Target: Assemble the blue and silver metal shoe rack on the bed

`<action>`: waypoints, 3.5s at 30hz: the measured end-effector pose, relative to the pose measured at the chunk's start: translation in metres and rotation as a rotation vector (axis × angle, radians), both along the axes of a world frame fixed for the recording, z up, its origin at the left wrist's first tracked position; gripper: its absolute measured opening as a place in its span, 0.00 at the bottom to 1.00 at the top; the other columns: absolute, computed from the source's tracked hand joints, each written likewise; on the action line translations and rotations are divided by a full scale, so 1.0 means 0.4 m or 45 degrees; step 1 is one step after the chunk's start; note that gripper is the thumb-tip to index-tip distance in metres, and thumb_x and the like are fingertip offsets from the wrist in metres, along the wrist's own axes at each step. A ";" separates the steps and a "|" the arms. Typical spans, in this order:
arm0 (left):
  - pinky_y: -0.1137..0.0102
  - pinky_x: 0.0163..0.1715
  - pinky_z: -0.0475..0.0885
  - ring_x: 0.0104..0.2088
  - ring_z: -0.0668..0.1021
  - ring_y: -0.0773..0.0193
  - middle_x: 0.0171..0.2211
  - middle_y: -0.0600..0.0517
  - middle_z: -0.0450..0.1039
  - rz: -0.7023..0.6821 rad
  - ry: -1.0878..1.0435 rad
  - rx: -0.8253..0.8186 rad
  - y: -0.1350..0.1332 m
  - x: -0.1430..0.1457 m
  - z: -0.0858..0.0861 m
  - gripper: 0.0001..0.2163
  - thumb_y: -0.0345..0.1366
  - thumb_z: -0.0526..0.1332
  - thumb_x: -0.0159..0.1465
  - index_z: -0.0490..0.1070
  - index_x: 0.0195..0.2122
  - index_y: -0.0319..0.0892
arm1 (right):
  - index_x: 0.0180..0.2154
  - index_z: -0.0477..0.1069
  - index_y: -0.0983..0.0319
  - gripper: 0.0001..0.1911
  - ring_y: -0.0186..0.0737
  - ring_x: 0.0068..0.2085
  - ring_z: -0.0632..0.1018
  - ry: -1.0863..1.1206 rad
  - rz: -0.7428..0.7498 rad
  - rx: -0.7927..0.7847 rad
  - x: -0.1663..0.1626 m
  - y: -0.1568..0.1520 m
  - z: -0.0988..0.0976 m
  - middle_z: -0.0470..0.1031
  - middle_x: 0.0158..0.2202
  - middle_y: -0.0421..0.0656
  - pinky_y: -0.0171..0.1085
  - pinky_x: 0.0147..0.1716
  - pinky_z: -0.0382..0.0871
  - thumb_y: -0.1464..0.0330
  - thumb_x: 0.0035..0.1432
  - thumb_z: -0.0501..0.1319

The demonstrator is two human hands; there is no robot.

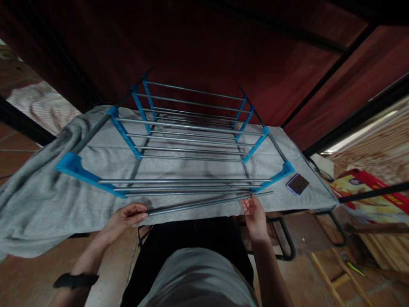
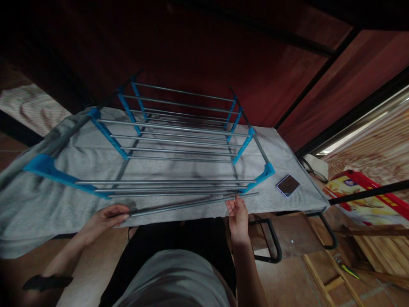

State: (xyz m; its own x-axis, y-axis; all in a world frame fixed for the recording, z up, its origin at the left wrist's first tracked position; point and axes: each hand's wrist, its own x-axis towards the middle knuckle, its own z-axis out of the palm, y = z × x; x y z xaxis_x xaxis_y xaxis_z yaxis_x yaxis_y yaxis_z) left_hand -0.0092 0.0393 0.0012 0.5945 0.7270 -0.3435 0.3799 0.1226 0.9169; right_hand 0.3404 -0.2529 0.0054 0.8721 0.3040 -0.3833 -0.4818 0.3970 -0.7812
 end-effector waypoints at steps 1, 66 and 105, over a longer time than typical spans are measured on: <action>0.75 0.22 0.68 0.25 0.73 0.65 0.27 0.51 0.75 0.043 -0.026 -0.032 0.000 -0.004 -0.002 0.18 0.45 0.76 0.42 0.79 0.32 0.42 | 0.32 0.69 0.58 0.13 0.27 0.30 0.74 -0.022 -0.006 -0.007 -0.002 0.000 0.005 0.72 0.27 0.32 0.32 0.39 0.74 0.63 0.48 0.71; 0.79 0.37 0.78 0.32 0.82 0.65 0.31 0.54 0.79 0.615 -0.324 -0.477 0.006 -0.028 -0.051 0.21 0.31 0.78 0.37 0.78 0.35 0.44 | 0.39 0.76 0.58 0.14 0.31 0.35 0.77 -0.297 0.100 0.078 0.002 0.061 0.180 0.79 0.39 0.40 0.35 0.38 0.75 0.62 0.49 0.71; 0.77 0.30 0.77 0.30 0.80 0.64 0.29 0.52 0.79 0.516 -0.202 -0.480 0.011 -0.035 -0.069 0.24 0.39 0.80 0.35 0.78 0.34 0.43 | 0.30 0.71 0.59 0.15 0.27 0.29 0.76 -0.161 0.063 0.152 0.022 0.059 0.179 0.76 0.29 0.34 0.30 0.34 0.74 0.64 0.44 0.75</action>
